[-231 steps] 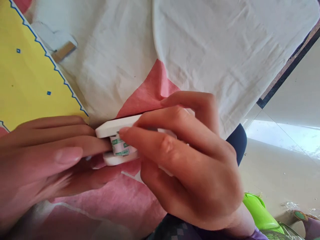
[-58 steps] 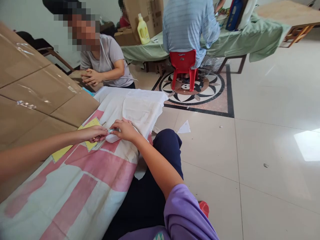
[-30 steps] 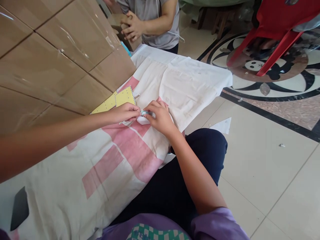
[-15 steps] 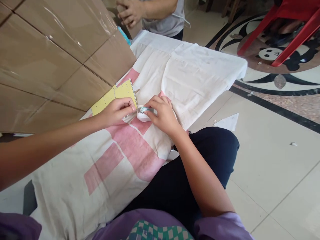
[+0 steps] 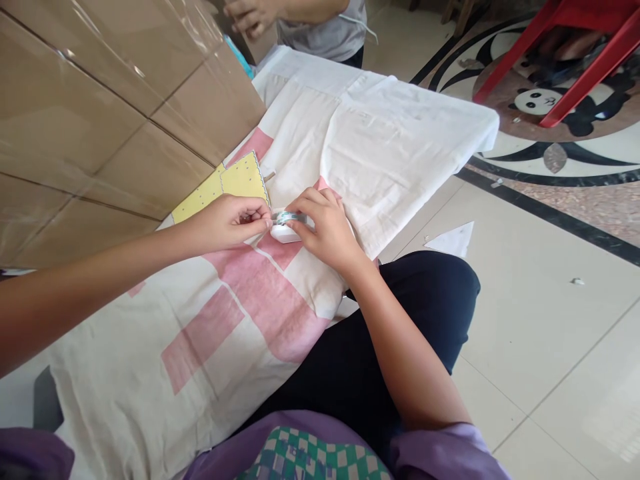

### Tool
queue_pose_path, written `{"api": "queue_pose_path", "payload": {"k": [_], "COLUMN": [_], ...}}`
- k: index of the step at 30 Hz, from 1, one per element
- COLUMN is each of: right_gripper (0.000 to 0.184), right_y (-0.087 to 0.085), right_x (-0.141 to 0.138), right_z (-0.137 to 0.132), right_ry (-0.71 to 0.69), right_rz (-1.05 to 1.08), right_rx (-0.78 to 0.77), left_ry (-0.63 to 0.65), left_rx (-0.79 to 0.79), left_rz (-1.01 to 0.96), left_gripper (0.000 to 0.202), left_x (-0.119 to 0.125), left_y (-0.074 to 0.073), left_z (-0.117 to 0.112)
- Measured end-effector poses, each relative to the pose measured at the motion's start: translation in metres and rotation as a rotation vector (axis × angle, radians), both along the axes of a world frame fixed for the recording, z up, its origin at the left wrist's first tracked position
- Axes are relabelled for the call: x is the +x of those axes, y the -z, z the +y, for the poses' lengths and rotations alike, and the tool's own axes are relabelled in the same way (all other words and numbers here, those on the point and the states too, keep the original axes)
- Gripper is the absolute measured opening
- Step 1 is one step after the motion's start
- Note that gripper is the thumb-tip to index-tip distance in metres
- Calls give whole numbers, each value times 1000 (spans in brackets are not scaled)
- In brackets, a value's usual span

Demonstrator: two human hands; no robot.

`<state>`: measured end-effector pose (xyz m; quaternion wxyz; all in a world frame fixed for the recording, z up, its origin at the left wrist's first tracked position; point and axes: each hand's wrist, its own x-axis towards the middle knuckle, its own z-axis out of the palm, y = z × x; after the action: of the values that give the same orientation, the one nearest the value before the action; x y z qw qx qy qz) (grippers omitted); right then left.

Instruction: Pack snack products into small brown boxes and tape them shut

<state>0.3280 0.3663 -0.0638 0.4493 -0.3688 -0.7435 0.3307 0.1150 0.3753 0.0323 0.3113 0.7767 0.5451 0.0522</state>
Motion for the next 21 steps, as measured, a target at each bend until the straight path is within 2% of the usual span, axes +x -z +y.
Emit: {"api": "queue_pose_path", "payload": {"k": [8,13,18,21], "right_gripper": [18,33,14,16], "right_y": [3,-6,-20,-16], "right_x": [2,-4,-12,-9], "right_z": [-4,-7,-11,-14], "right_ry": [45,100,128,169], "right_rz": [44,-91,-273,-265], "right_rx": [50,143,122,64], "left_ry": [11,35,12,9], "left_rx": [-27,-57,-37,46], "left_rz": [87,-41,-105,-45], "left_gripper": [14,15,17,22], "left_x": [-10,-7,-7,-13], "left_y": [-10,-13,-8,-9], "left_z": [3,2,1,-3]}}
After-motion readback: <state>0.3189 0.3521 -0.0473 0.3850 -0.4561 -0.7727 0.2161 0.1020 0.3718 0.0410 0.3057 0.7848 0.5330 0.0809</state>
